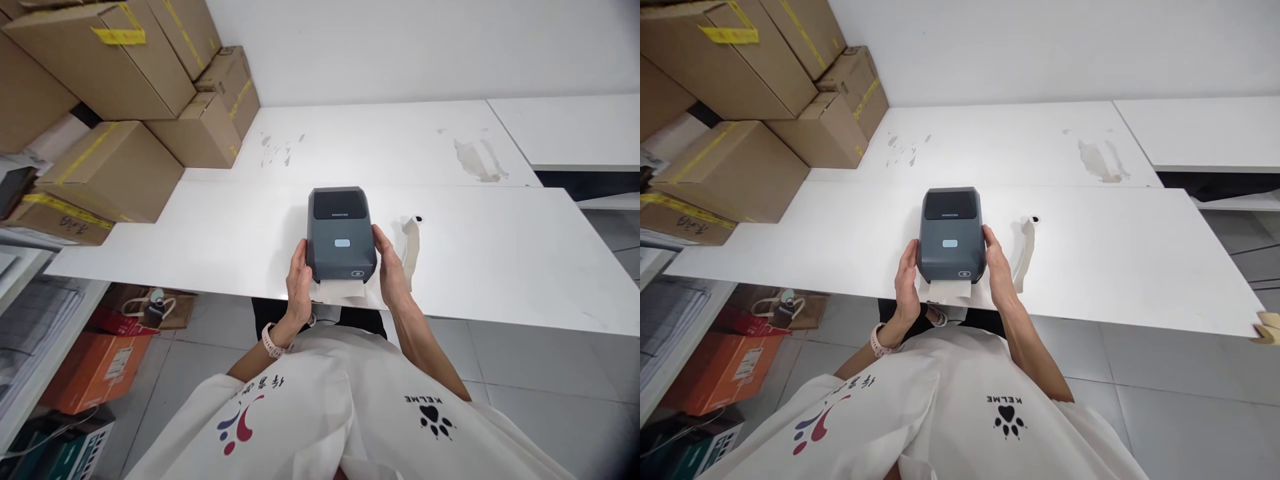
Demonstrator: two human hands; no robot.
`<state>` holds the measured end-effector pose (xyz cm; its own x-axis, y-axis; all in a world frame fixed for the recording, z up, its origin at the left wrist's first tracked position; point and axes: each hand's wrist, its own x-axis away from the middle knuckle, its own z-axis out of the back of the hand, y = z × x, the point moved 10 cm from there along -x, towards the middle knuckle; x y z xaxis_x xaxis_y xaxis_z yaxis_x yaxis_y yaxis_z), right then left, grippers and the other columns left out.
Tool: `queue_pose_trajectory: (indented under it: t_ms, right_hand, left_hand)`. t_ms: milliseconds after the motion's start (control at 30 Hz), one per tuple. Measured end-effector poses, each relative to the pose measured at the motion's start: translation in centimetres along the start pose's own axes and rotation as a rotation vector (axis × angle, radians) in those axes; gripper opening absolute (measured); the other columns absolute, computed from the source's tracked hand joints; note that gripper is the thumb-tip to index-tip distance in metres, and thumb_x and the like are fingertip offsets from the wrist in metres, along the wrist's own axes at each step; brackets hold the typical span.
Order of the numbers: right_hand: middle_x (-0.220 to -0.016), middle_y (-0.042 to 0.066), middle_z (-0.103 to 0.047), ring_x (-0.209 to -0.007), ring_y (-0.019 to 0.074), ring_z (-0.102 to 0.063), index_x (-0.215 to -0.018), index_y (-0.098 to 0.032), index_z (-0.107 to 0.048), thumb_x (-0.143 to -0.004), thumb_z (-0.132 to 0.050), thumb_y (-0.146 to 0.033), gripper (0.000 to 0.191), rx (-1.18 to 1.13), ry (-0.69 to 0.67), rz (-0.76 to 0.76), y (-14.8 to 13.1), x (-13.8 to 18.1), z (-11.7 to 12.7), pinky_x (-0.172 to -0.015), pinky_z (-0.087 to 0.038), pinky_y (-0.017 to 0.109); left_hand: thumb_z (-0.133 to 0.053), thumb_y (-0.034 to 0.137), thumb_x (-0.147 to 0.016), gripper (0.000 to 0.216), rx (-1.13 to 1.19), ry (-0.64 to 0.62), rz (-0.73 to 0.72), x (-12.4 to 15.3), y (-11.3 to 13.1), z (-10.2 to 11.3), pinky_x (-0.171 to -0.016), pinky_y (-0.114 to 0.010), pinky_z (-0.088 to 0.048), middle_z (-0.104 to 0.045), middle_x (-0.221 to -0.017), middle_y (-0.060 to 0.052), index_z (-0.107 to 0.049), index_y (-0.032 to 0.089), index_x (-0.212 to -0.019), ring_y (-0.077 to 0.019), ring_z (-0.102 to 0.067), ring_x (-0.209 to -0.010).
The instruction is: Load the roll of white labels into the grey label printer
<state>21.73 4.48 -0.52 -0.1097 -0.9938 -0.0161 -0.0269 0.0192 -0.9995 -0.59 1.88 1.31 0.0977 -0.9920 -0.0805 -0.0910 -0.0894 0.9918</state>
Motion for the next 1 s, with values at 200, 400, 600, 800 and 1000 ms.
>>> queue_pose_trajectory:
  t_ms: [200,400,600,800,1000]
  right_hand:
    - [-0.171,-0.005,-0.035,-0.161,0.0240,-0.027,-0.159,-0.041,-0.039,-0.098,-0.030,-0.079,0.073,0.012,-0.052,0.147,-3.7,-1.3,-0.6,-0.134,-0.024,0.050]
    - [-0.175,-0.006,-0.020,-0.165,0.0283,-0.009,-0.164,-0.045,-0.018,-0.092,-0.024,-0.087,0.084,0.251,0.014,0.435,-11.1,-8.9,-1.8,-0.132,-0.025,0.053]
    - [-0.174,-0.001,-0.022,-0.164,0.0275,-0.016,-0.165,-0.041,-0.011,-0.092,-0.030,-0.088,0.089,0.297,0.031,0.391,-12.6,-17.7,-2.0,-0.130,-0.025,0.054]
    - [-0.153,0.006,-0.054,-0.146,0.0324,-0.049,-0.148,-0.035,-0.050,-0.098,-0.050,-0.065,0.058,0.328,0.192,0.581,-13.0,-12.1,-0.5,-0.122,-0.037,0.059]
    - [-0.131,0.015,-0.071,-0.124,0.0399,-0.063,-0.135,-0.020,-0.064,-0.077,-0.078,-0.035,0.061,1.119,-0.501,0.391,-5.6,-9.8,-9.7,-0.110,-0.044,0.059]
  left_hand:
    - [-0.045,0.067,-0.098,0.065,-0.012,-0.005,-0.133,-2.5,3.8,-0.3,-0.132,-0.046,-0.029,-0.046,-0.165,-0.002,-0.044,0.036,-0.155,-0.0284,-0.034,-0.159]
    - [-0.067,0.055,-0.091,0.069,-0.101,-0.013,-0.152,-8.7,5.4,-0.8,-0.132,-0.052,-0.024,-0.041,-0.167,0.000,-0.043,0.039,-0.154,-0.0326,-0.027,-0.161]
    - [-0.070,0.027,-0.083,0.087,-0.340,-0.128,0.136,-10.2,-2.1,-1.6,-0.124,-0.057,-0.035,-0.036,-0.170,-0.012,-0.032,0.027,-0.161,-0.0387,-0.031,-0.158]
    - [-0.062,0.017,-0.080,0.086,-0.348,-0.076,0.151,-10.3,-2.7,-1.3,-0.114,-0.054,-0.046,-0.048,-0.162,-0.016,-0.034,0.022,-0.161,-0.0380,-0.045,-0.150]
    - [-0.057,0.008,-0.074,0.090,-0.476,-0.058,0.136,-10.5,-1.9,-1.3,-0.117,-0.058,-0.043,-0.060,-0.153,-0.008,-0.036,0.026,-0.160,-0.0360,-0.061,-0.134]
